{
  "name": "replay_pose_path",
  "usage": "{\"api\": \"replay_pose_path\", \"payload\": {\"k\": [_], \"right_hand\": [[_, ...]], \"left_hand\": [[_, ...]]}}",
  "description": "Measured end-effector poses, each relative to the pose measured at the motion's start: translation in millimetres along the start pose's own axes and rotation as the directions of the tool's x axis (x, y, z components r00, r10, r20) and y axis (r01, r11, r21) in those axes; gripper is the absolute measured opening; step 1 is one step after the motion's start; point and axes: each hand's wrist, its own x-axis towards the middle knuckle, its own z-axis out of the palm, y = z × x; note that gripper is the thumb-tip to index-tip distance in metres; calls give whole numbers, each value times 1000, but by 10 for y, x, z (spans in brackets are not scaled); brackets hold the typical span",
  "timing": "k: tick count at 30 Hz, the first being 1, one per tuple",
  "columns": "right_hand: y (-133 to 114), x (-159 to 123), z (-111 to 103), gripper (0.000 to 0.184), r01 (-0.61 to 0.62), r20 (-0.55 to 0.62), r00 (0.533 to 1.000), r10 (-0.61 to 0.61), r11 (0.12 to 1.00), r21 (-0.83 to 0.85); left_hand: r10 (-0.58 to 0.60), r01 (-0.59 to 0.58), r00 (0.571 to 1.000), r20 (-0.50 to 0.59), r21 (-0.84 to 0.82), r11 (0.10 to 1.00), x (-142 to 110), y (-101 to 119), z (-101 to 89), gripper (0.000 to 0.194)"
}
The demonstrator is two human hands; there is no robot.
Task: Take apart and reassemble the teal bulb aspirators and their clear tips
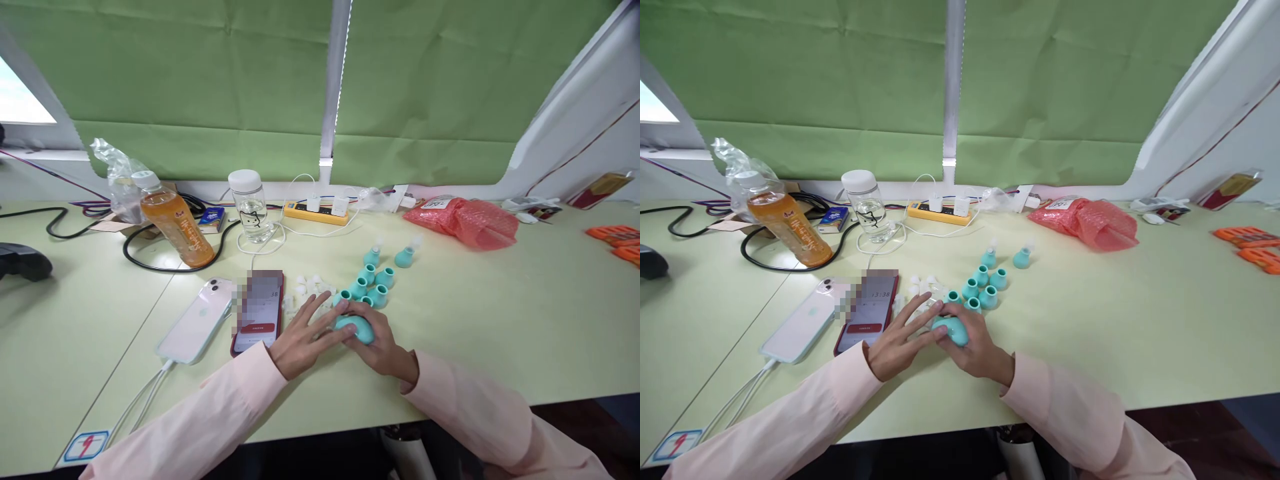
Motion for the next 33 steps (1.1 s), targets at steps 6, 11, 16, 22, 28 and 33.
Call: {"api": "replay_pose_path", "payload": {"k": [6, 11, 16, 22, 28, 33], "right_hand": [[-30, 50, 7, 26, 53, 129, 989, -73, 987, 153], [-32, 58, 15, 21, -52, 189, 982, 13, 977, 206], [-37, 77, 10, 16, -156, 244, 966, 90, 951, 268], [-23, 66, 32, 14, -172, 249, 963, 105, 949, 264], [26, 53, 21, 20, -104, -1, 995, 104, 989, 101], [52, 48, 40, 18, -28, -133, 991, 28, 1000, 5]], "left_hand": [[-173, 173, 983, 69, 9, 985, 80, 102, -86, 49], [-198, 192, 974, 106, 72, 979, 107, 51, -94, 48], [-173, 168, 977, 128, 44, 985, 83, 1, -85, 50], [-145, 162, 980, 133, -129, 978, 69, -13, -101, 46], [-182, 105, 967, -180, -371, 923, 58, -44, -107, 36], [-268, 190, 953, -141, -408, 893, 74, -107, -71, 34]]}}
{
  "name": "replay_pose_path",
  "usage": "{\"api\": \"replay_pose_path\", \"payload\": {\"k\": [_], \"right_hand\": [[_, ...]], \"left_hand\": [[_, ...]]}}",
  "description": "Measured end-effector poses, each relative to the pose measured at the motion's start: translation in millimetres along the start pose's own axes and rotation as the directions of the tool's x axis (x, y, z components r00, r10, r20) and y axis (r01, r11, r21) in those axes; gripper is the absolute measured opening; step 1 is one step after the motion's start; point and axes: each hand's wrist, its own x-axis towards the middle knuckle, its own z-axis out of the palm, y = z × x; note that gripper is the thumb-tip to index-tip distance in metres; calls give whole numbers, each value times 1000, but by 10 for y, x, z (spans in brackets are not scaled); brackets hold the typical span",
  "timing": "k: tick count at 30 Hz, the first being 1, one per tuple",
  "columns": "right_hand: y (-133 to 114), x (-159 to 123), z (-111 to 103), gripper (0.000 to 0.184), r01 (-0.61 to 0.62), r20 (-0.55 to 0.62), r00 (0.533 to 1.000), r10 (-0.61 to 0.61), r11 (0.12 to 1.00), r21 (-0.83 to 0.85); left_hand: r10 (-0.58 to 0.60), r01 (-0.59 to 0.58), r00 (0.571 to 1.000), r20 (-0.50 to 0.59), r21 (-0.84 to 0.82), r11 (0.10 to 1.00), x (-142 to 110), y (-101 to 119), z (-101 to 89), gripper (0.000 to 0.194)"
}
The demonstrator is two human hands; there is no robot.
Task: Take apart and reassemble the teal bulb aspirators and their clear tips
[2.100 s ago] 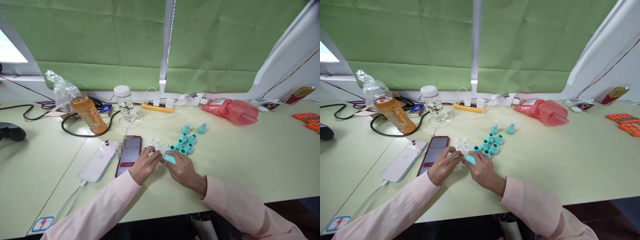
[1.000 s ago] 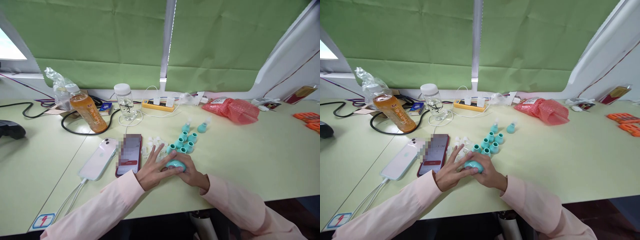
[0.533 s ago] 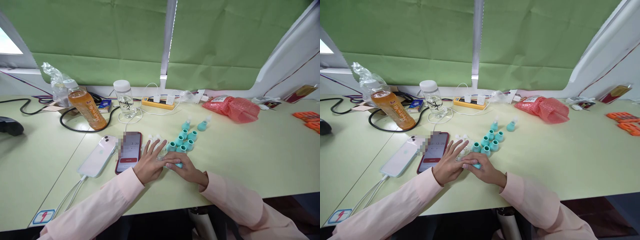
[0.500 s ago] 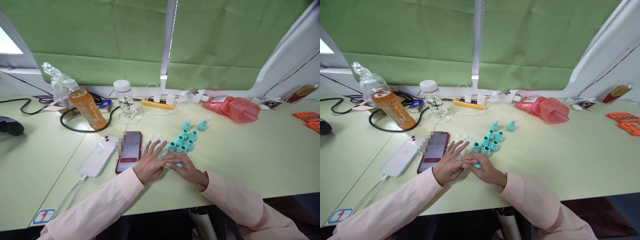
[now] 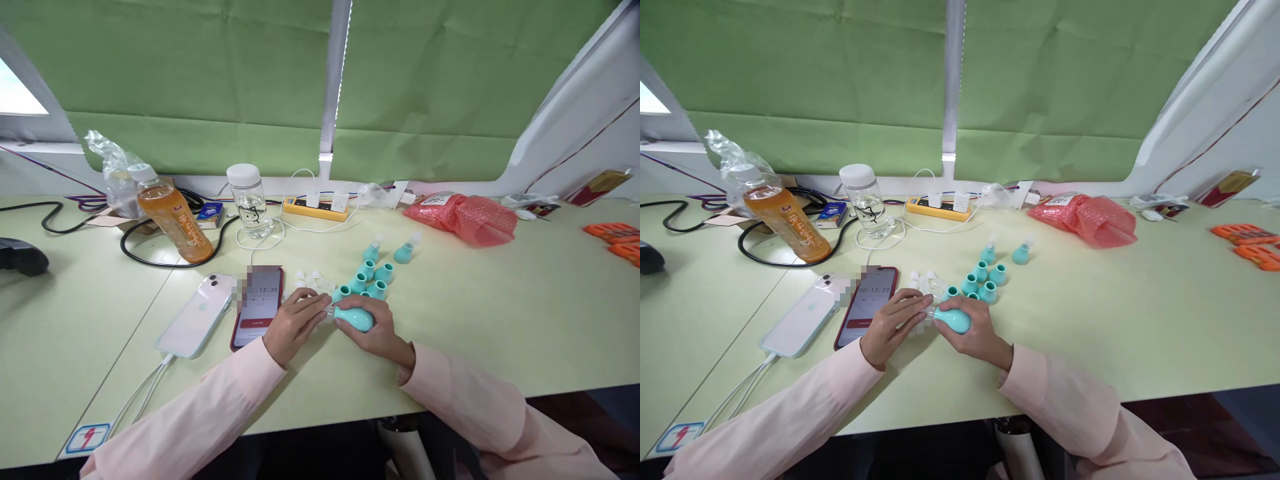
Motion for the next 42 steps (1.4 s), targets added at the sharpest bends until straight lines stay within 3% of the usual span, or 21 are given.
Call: {"api": "replay_pose_path", "payload": {"k": [4, 9, 15, 17, 22, 26, 32, 37, 42], "right_hand": [[52, -62, 25, 25, 145, -9, 989, -147, 982, -121], [127, -87, 8, 24, 333, 101, 943, -318, 875, -351], [127, -62, -6, 19, 425, 196, 905, -378, 781, -457], [128, -61, -7, 17, 445, 226, 895, -384, 762, -469], [143, -58, -13, 17, 456, 226, 890, -396, 758, -467], [133, -49, -10, 16, 457, 244, 889, -387, 768, -448], [24, -30, -17, 17, 344, 145, 939, -312, 854, -390], [-51, -30, -19, 16, 166, 64, 986, -155, 957, -238], [-27, -42, 3, 16, 156, 69, 987, -144, 964, -213]], "left_hand": [[31, -27, 998, -50, 82, 996, -5, -19, 18, 30], [118, -81, 984, -131, 258, 963, -13, -13, 44, 16], [130, -116, 991, -32, 291, 950, 14, -34, -22, 11], [146, -143, 989, 19, 369, 918, 20, -18, -48, 11], [157, -224, 974, 164, 578, 784, 17, 44, -54, 13], [114, -218, 973, 201, 642, 735, 3, 32, 2, 9], [138, -139, 989, 50, 616, 775, -24, 44, 65, 4], [247, -184, 969, -6, 651, 736, -40, 87, 56, 7], [54, -98, 993, 104, 482, 871, -15, 74, 47, 26]]}}
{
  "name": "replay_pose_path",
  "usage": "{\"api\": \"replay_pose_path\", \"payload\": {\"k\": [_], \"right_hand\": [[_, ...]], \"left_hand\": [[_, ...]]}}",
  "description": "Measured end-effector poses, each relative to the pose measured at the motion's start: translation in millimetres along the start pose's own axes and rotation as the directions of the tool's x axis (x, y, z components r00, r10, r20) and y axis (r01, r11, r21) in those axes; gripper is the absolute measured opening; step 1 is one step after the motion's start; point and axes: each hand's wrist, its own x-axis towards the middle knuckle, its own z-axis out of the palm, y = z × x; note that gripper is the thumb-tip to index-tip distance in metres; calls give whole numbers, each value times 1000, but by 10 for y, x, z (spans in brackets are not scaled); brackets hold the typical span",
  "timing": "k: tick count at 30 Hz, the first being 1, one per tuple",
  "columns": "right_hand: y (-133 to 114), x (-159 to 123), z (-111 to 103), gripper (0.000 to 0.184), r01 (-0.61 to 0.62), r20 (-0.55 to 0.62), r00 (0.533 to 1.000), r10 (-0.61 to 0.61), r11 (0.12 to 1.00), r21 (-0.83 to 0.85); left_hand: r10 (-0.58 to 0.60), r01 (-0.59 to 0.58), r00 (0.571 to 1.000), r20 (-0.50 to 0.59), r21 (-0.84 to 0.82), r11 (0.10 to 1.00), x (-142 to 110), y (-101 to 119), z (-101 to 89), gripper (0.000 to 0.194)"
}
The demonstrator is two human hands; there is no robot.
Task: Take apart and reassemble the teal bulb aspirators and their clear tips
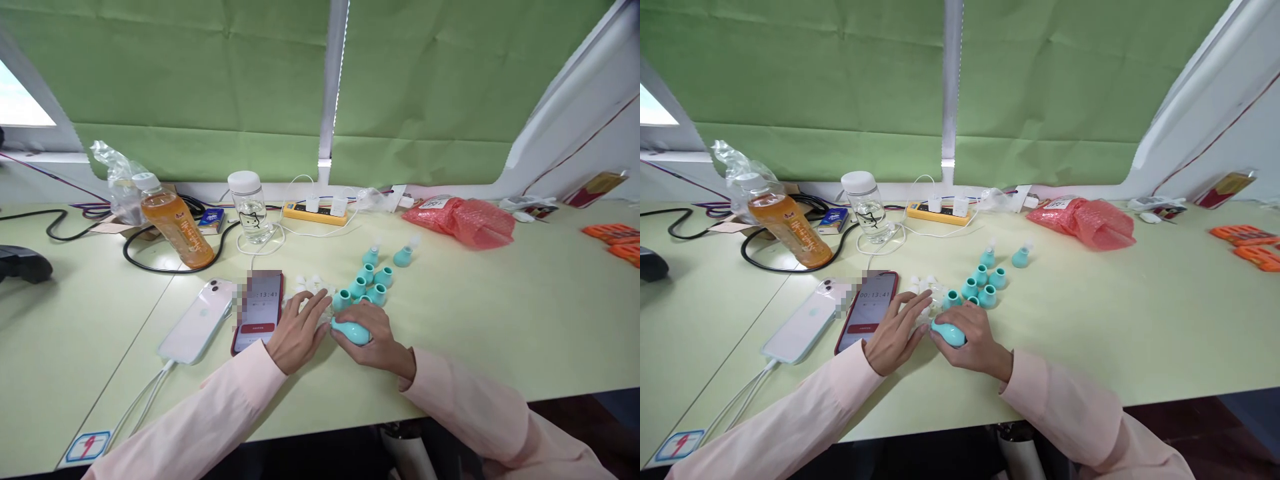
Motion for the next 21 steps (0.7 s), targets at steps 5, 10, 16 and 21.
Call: {"api": "replay_pose_path", "payload": {"k": [5, 10, 16, 21], "right_hand": [[18, -16, 34, 16, -34, -28, 999, 34, 999, 1], [55, -8, 28, 16, -76, -121, 990, 73, 997, -23], [68, -10, 26, 19, 45, -77, 996, -53, 993, -106], [53, -26, 42, 18, 55, -11, 998, -56, 994, -92]], "left_hand": [[12, -10, 1000, 13, -150, 989, -35, -45, 83, 26], [-2, -61, 972, -234, -260, 964, -93, -47, 104, 26], [-133, 104, 974, -181, -165, 981, -81, -243, 173, 30], [-165, 166, 986, 30, -44, 985, -80, -302, 186, 32]]}}
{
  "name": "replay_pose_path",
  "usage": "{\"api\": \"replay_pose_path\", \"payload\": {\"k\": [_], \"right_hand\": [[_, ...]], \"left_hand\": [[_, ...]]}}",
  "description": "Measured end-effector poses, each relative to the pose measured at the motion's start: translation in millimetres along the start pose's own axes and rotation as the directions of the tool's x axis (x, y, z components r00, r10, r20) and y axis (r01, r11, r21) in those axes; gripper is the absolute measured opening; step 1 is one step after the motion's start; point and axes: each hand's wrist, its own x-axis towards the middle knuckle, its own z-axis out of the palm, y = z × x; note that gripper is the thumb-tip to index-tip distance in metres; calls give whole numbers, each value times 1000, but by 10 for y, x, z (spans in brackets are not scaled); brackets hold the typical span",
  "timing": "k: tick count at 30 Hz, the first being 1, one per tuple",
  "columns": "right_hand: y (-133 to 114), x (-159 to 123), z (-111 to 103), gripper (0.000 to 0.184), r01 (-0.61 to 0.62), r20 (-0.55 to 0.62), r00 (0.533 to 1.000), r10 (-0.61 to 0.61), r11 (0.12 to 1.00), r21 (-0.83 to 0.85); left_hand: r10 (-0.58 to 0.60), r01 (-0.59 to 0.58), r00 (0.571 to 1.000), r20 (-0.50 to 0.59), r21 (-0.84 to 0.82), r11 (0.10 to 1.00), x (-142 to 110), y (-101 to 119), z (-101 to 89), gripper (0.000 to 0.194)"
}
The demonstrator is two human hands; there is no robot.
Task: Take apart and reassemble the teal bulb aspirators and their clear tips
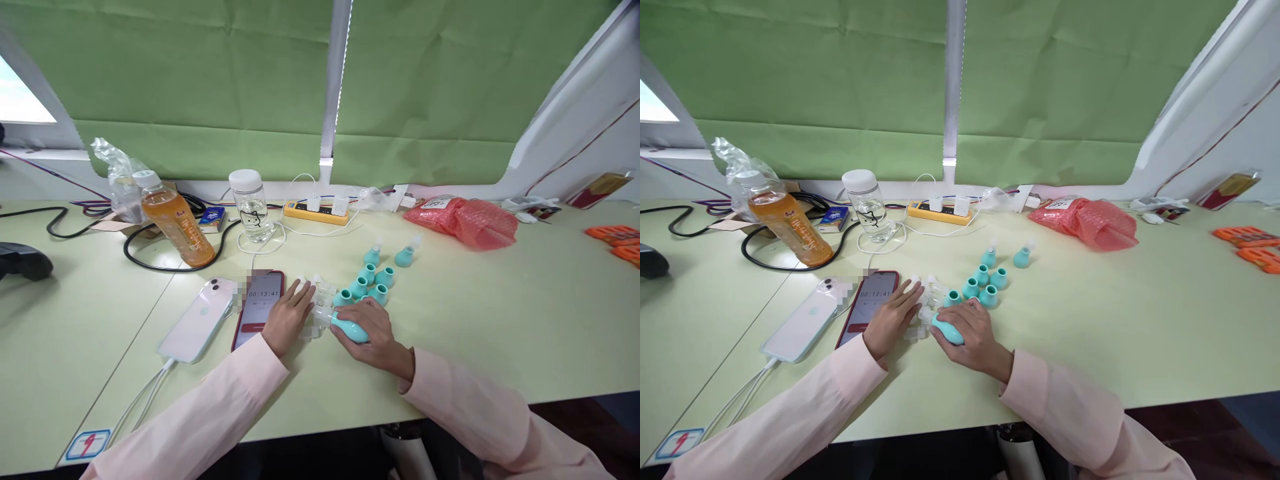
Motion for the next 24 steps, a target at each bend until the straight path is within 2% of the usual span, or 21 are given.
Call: {"api": "replay_pose_path", "payload": {"k": [4, 8, 10, 12, 14, 16, 18, 19, 21, 23, 24], "right_hand": [[-35, -17, -2, 17, -82, 34, 996, 79, 991, 105], [-115, -43, 13, 9, -222, 97, 975, 202, 929, 297], [-162, -50, 16, 7, -212, 133, 976, 173, 899, 384], [-207, -47, 2, 7, -180, 146, 981, 128, 879, 442], [-246, -33, -27, 8, -152, 149, 985, 92, 872, 465], [-274, -10, -59, 10, -118, 139, 989, 59, 879, 463], [-291, 14, -81, 10, -77, 116, 993, 26, 882, 464], [-297, 25, -89, 10, -65, 107, 994, 16, 879, 472], [-304, 45, -108, 9, -55, 104, 995, 3, 864, 500], [-304, 67, -147, 10, -39, 127, 991, -33, 851, 523], [-299, 83, -176, 11, -34, 138, 989, -48, 844, 536]], "left_hand": [[-5, -2, 998, -56, -124, 992, 18, 220, -191, 33], [39, -32, 998, 52, -134, 990, 19, 405, -277, 31], [13, 5, 995, 95, -184, 983, 4, 433, -254, 37], [-51, 99, 987, 152, -328, 939, -12, 440, -223, 43], [-154, 282, 949, 276, -520, 807, -19, 452, -203, 47], [-219, 507, 854, 472, -657, 558, -12, 479, -194, 48], [-212, 667, 744, 633, -687, 290, 2, 513, -189, 49], [-201, 710, 705, 681, -679, 187, 10, 526, -186, 50], [-182, 752, 653, 735, -658, 40, 22, 533, -184, 51], [-132, 765, 631, 764, -642, -57, 30, 512, -190, 51], [-113, 763, 635, 765, -643, -68, 32, 494, -195, 52]]}}
